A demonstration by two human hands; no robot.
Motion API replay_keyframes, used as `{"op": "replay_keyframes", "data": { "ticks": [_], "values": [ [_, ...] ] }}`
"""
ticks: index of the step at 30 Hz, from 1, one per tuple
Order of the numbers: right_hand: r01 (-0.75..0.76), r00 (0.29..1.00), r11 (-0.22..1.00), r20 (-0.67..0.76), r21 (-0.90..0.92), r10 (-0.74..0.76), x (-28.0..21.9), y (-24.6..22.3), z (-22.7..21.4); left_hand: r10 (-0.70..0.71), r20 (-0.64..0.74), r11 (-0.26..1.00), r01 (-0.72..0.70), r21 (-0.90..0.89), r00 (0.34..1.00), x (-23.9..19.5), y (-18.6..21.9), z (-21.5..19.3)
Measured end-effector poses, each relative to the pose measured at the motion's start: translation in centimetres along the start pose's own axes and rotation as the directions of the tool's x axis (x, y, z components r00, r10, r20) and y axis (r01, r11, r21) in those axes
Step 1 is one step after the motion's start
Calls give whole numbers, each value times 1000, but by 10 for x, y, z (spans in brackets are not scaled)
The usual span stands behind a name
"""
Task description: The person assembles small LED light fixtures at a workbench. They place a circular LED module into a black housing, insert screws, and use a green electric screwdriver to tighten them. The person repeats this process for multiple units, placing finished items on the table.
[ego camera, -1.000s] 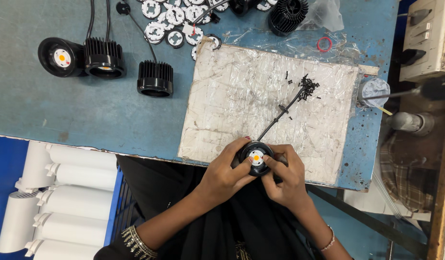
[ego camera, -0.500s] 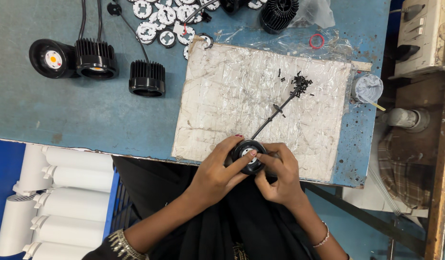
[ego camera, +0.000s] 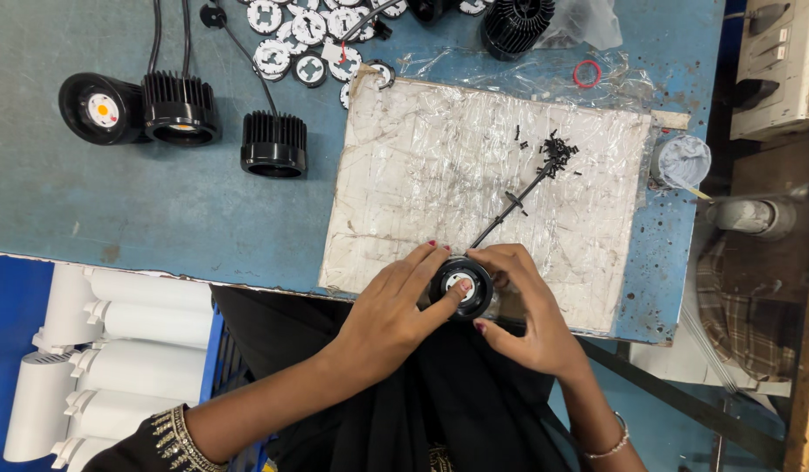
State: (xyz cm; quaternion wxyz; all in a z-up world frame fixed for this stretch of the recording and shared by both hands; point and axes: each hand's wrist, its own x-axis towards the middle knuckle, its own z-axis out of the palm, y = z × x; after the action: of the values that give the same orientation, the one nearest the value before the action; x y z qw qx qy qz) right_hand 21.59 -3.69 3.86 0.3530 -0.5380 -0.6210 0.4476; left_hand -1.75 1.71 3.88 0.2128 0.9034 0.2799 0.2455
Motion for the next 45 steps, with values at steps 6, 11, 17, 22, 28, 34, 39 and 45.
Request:
{"op": "replay_keyframes", "data": {
  "ticks": [6, 11, 17, 22, 28, 34, 39, 45],
  "values": [
    [117, 993, 993, -16, -22, -117, 3, 8, 4, 21, 17, 1000, -22, 8, 1000, 3, -2, -2],
    [267, 963, 884, 78, -383, -257, 17, 6, -1, 9, 23, 1000, -9, 6, 1000, 1, -2, 1],
    [339, 940, 789, 212, -512, -266, 30, -21, -15, -2, -4, 999, 2, 32, 1000, -2, 3, 2],
    [327, 933, 820, 295, -470, -203, 41, -30, -21, -13, 6, 999, 13, 47, 1000, -5, 5, 2],
    [320, 935, 817, 297, -481, -191, 44, -30, -18, -15, -21, 1000, 14, -24, 1000, -6, 3, 7],
    [332, 933, 807, 299, -489, -202, 40, -21, -18, 10, -34, 998, -12, -55, 999, -7, -2, 11],
    [172, 982, 942, 131, -289, -139, 20, -3, -13, 29, -86, 991, -40, -125, 996, -7, -3, 12],
    [78, 949, 918, -310, 390, 51, -8, 21, 4, 44, -111, 993, -55, -105, 993, -12, -7, 16]
  ]
}}
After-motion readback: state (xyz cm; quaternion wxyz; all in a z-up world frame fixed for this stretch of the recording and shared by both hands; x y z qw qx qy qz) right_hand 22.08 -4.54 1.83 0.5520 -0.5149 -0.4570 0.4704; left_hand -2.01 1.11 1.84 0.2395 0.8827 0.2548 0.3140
